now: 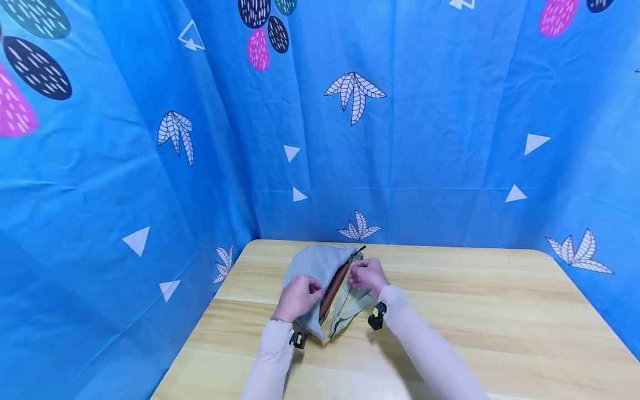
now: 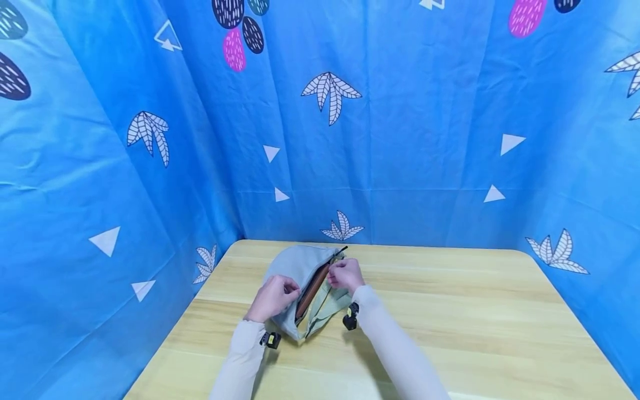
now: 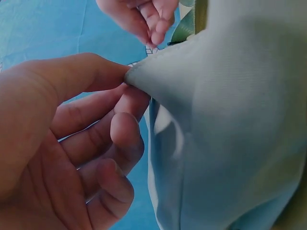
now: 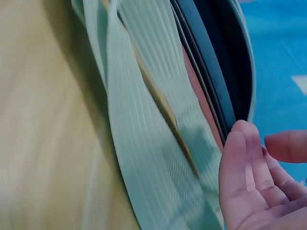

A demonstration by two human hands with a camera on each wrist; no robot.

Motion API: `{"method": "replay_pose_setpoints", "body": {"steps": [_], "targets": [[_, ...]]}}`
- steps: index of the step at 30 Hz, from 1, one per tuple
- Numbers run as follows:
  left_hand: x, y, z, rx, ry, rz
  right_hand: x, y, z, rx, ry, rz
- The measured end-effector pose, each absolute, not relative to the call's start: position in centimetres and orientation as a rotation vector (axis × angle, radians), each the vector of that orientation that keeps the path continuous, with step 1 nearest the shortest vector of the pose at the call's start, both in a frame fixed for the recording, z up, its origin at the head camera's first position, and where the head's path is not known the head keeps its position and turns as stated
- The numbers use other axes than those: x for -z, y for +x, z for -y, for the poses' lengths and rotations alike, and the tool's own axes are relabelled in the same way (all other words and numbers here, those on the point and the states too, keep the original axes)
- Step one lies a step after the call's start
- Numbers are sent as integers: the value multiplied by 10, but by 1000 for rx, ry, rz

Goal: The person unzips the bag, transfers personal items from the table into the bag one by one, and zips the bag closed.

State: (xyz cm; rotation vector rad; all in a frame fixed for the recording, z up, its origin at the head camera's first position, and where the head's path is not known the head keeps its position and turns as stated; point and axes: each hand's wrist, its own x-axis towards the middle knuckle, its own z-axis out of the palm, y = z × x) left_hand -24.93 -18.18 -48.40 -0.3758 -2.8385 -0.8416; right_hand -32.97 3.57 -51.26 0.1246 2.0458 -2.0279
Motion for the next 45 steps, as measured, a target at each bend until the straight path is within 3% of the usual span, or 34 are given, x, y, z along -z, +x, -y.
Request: {"method": "replay_pose_setpoints", "body": {"steps": [10, 22, 30, 45], "targets": [[494, -229, 206, 1050, -253, 2750, 529, -352, -59, 1995, 206, -2192], [510, -196, 243, 2082, 369, 2153, 530, -362, -65, 1796, 280, -2334], [522, -183, 232, 2678, 302, 1742, 536, -371, -56, 1662, 240, -2481], [521, -179, 229, 2857, 209, 1609, 535, -380, -58, 1525, 258, -2623]]}}
